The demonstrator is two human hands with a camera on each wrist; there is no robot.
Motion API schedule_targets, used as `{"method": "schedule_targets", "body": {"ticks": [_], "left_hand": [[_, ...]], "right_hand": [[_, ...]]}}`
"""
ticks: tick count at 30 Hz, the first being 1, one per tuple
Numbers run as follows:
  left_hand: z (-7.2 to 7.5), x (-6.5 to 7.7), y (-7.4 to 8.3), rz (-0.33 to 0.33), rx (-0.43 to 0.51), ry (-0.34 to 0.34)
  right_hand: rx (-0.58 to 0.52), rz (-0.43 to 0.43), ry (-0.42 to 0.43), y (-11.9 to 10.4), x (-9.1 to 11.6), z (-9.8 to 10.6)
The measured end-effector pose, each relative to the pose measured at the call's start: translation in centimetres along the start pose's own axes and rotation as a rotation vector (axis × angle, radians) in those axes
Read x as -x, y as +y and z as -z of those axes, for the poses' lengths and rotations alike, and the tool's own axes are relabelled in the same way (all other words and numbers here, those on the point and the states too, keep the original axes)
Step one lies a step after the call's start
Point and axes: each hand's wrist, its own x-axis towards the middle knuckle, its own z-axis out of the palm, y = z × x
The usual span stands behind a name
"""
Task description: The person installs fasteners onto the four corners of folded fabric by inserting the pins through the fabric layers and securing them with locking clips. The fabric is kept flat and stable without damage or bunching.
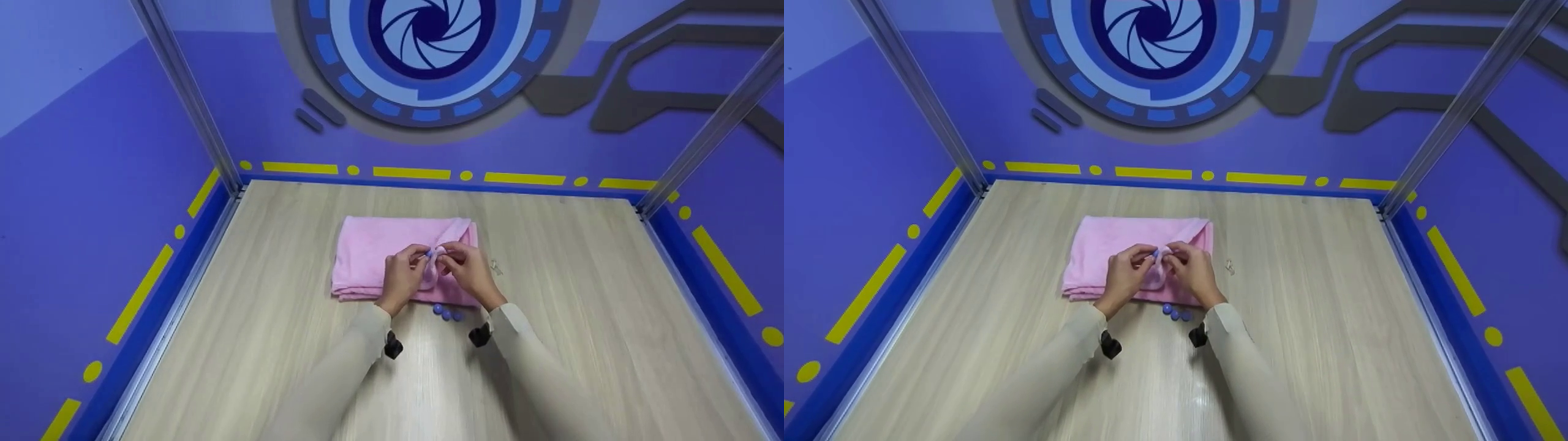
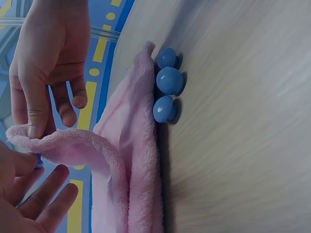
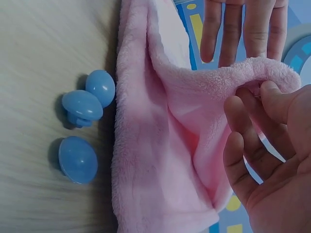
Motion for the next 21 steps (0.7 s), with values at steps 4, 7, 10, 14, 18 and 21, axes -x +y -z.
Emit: {"method": "schedule_targets", "body": {"ticks": [4,7,10,14,18,21], "left_hand": [[0.2,0.3,0.5,-0.056,-0.042,0.037],[0.2,0.7,0.9,-0.087,-0.040,0.057],[0.2,1.3,1.2,-0.101,0.006,0.016],[0.1,2.2,1.1,-0.123,0.068,-0.085],[0.0,2.7,0.6,-0.133,0.103,-0.161],[0.0,2.8,0.3,-0.128,0.106,-0.187]], "right_hand": [[0.025,0.001,0.015,0.0,0.0,0.0],[0.049,0.015,0.028,-0.1,-0.1,0.1],[0.061,0.031,0.041,-0.3,-0.2,0.3],[0.082,0.049,0.066,-0.4,-0.3,0.6],[0.095,0.068,0.088,-0.3,-0.2,0.7],[0.078,0.081,0.100,-0.2,-0.2,0.6]]}}
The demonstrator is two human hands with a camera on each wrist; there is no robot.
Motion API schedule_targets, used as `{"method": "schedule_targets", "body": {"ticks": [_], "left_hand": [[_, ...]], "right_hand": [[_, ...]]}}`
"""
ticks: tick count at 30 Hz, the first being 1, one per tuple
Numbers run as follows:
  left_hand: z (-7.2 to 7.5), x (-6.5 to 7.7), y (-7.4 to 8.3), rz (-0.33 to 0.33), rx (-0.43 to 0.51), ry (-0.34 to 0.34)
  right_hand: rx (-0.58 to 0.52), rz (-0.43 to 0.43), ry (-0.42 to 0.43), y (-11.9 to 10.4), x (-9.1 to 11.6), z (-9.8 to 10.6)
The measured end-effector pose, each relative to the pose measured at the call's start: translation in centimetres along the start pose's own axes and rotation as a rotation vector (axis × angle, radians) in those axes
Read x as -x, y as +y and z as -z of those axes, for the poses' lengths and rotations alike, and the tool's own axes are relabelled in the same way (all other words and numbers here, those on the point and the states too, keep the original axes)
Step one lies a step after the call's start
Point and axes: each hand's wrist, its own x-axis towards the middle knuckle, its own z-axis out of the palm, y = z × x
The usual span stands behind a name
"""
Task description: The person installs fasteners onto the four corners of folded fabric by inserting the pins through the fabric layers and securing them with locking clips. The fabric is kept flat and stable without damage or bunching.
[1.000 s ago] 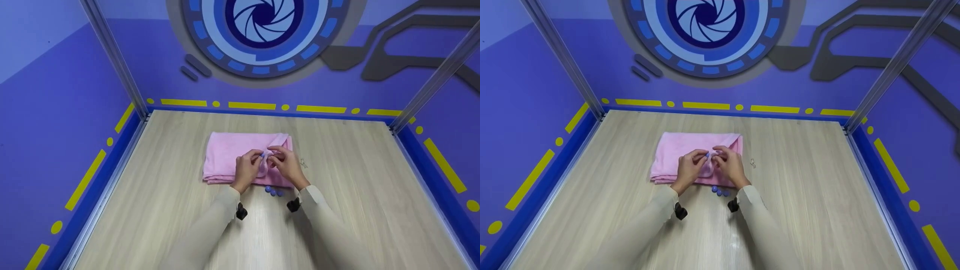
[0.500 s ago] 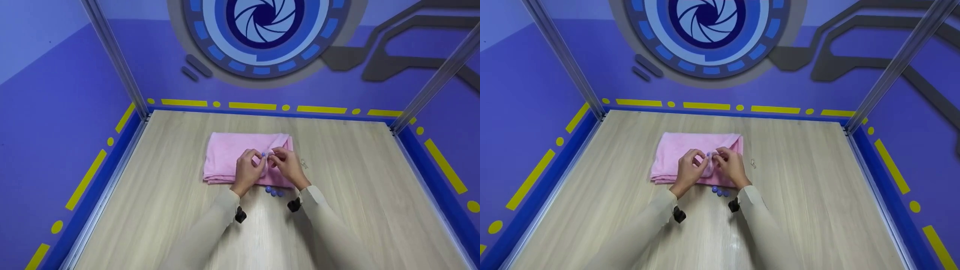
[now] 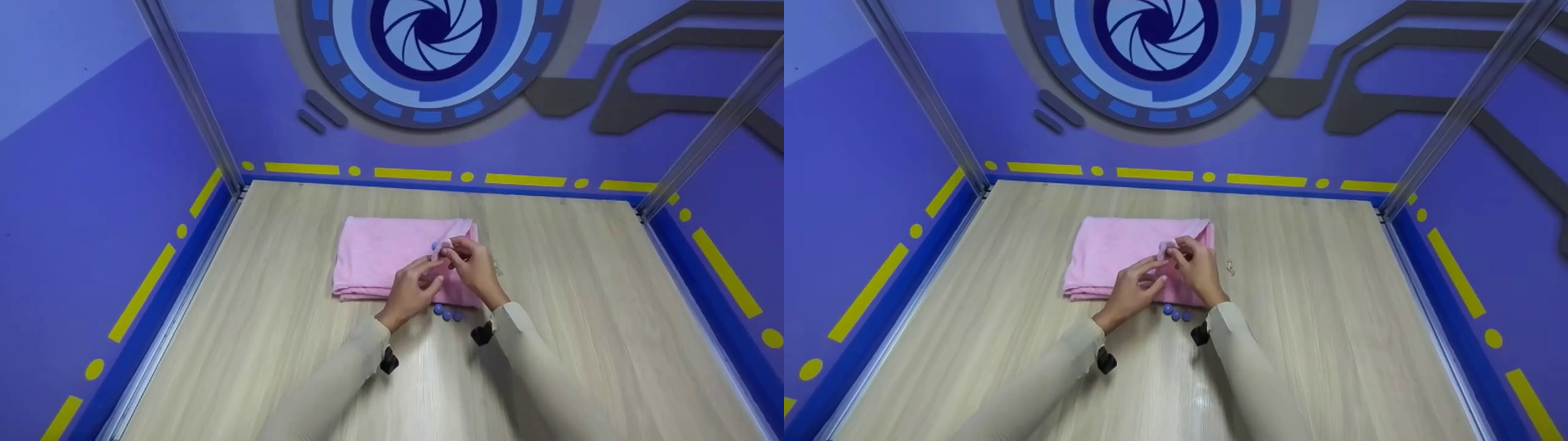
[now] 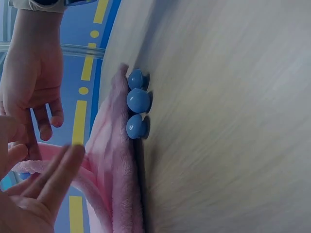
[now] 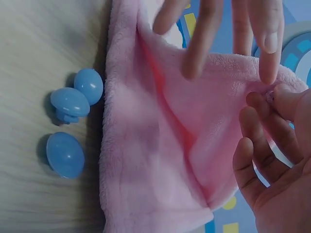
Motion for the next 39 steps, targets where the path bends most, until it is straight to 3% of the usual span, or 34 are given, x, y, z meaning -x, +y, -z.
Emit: {"method": "schedule_targets", "body": {"ticks": [8,14,20,27,34,39], "left_hand": [[0.9,-1.1,0.1,0.010,-0.086,0.049],[1.8,-2.5,-0.1,0.031,-0.021,0.116],[3.0,-4.1,-0.3,0.119,0.046,0.177],[4.8,-5.9,-1.4,0.200,-0.069,0.209],[6.1,-7.2,-2.7,0.256,-0.120,0.206],[6.5,-7.5,-3.4,0.366,-0.058,0.196]], "right_hand": [[-0.004,-0.001,0.013,0.1,0.1,0.3],[0.021,-0.039,0.031,0.1,0.3,1.5],[0.018,-0.095,0.043,0.4,0.8,2.3],[0.031,-0.132,0.048,0.6,1.5,2.7],[0.035,-0.177,0.041,1.0,2.0,3.1],[0.027,-0.183,0.034,1.3,2.2,3.2]]}}
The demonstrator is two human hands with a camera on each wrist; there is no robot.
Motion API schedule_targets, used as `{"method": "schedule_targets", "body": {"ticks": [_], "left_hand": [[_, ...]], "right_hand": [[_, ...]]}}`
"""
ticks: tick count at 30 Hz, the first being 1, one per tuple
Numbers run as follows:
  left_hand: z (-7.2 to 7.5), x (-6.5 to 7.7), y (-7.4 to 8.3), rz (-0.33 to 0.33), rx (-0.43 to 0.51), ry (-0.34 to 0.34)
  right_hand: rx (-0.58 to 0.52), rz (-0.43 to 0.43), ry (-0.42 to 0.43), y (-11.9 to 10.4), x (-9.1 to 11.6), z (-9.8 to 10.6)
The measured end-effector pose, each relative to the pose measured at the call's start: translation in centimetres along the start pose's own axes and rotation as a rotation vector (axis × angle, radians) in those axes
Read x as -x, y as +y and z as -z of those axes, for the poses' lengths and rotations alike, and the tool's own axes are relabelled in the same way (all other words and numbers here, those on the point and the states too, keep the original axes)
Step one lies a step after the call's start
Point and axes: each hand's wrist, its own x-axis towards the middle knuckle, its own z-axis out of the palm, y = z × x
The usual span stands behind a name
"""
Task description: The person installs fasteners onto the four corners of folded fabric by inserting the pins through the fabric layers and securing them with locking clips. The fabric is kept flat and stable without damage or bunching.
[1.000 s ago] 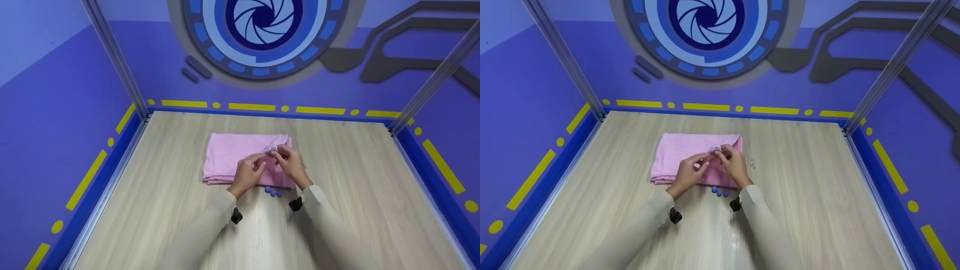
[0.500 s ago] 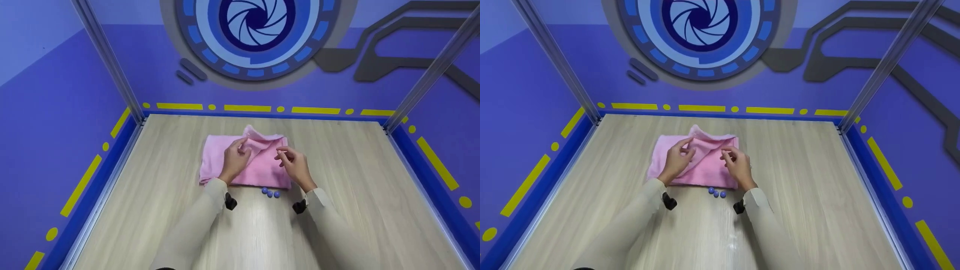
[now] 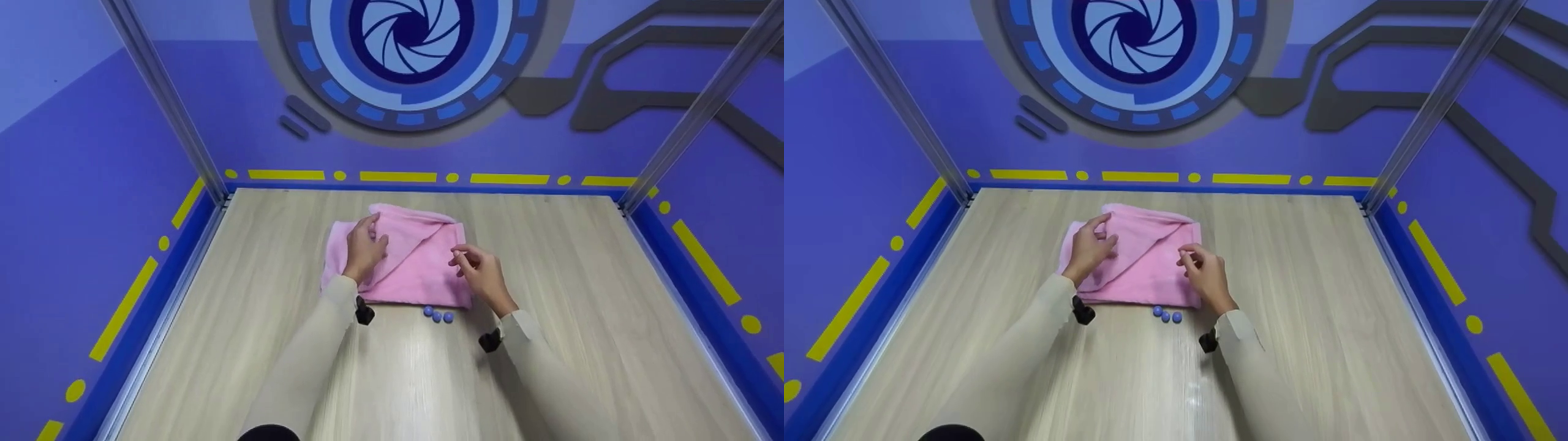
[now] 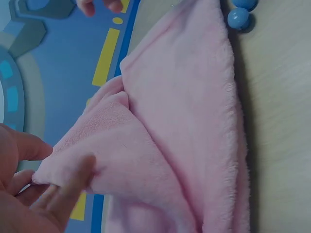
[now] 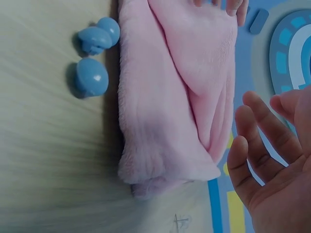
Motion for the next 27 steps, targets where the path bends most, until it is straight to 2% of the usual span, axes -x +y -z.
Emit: {"method": "schedule_targets", "body": {"ticks": [4,7,17,22,27], "left_hand": [[0.2,-0.6,-0.5,0.045,0.023,-0.017],[0.4,-1.0,-0.9,0.054,-0.017,-0.043],[0.9,-1.0,-2.9,0.080,-0.246,-0.214],[1.3,-0.5,-3.9,0.118,-0.312,-0.305],[1.3,-0.3,-4.4,0.099,-0.342,-0.339]], "right_hand": [[0.005,-0.011,-0.005,0.3,0.1,0.1],[0.006,-0.017,-0.011,0.5,0.2,0.2],[0.004,-0.029,-0.008,1.0,0.5,0.3],[0.028,-0.043,-0.016,1.3,0.9,0.5],[0.043,-0.068,-0.020,1.5,1.0,0.7]]}}
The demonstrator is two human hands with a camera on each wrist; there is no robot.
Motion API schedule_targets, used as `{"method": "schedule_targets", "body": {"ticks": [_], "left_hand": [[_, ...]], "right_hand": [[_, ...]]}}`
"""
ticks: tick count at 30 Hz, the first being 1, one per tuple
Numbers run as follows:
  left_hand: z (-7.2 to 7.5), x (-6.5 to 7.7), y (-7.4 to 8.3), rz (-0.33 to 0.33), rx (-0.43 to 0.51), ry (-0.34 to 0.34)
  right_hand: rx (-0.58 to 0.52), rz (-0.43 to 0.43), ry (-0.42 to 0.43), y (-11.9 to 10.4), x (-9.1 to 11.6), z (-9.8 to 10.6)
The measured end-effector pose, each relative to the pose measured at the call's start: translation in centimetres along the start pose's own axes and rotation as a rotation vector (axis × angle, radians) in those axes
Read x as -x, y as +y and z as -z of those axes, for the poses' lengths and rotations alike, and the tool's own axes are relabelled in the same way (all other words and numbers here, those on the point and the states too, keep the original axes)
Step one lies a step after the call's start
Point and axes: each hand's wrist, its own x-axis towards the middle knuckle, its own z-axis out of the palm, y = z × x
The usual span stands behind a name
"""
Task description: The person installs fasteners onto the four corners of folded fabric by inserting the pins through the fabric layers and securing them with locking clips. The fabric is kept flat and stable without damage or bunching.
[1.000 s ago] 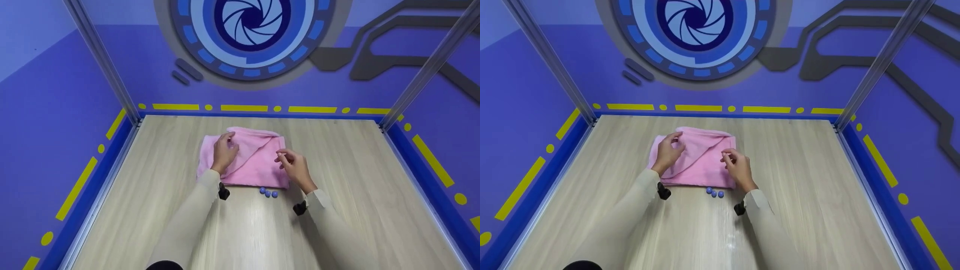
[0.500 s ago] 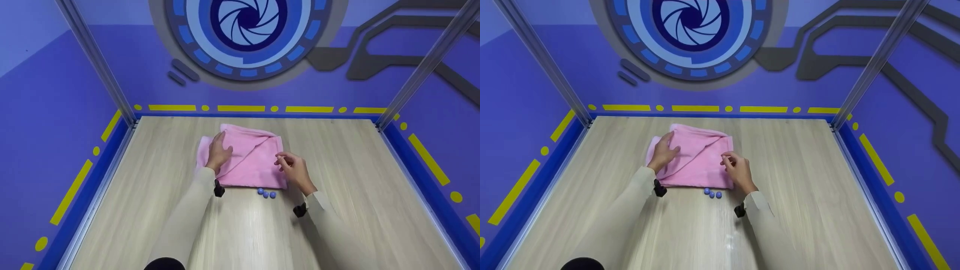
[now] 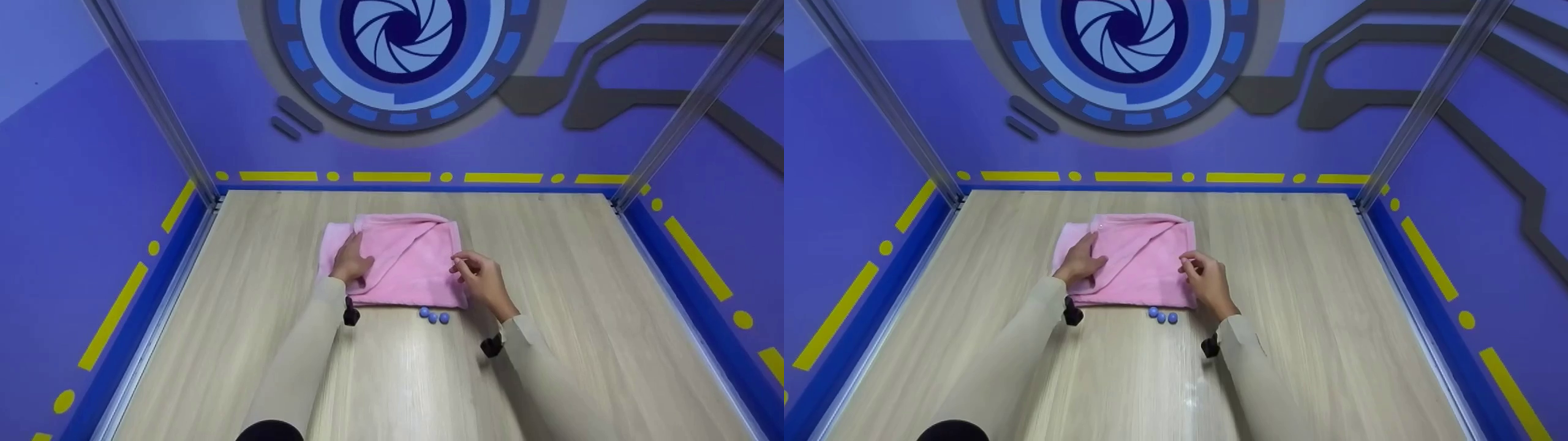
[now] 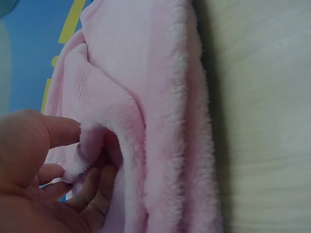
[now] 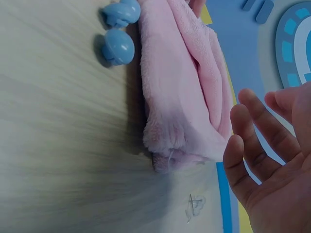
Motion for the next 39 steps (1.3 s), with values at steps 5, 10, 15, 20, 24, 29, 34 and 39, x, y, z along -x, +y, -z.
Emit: {"method": "schedule_targets", "body": {"ticks": [5,10,15,20,24,29,34,39], "left_hand": [[0.0,0.3,0.0,0.009,-0.010,0.008],[-0.1,0.8,0.1,0.026,-0.035,0.056],[-0.2,1.8,0.3,-0.018,-0.046,0.140],[-0.4,3.3,-0.2,-0.115,-0.039,0.253],[-0.5,4.3,-0.9,-0.200,0.006,0.323],[-0.2,5.5,-1.3,-0.247,0.045,0.357],[0.1,6.5,-1.5,-0.233,0.054,0.356],[0.2,7.2,-1.7,-0.210,0.059,0.356]], "right_hand": [[0.005,-0.018,-0.008,0.1,0.0,-0.1],[0.034,0.013,0.005,0.0,-0.1,0.4],[0.076,0.102,0.085,0.3,-0.4,1.6],[0.228,0.120,0.084,1.4,-0.5,2.8],[0.352,0.079,0.025,2.5,-0.5,3.6],[0.430,0.006,-0.071,3.6,-0.4,4.5],[0.474,-0.042,-0.119,4.6,-0.2,5.0],[0.510,-0.036,-0.119,5.2,-0.1,5.0]]}}
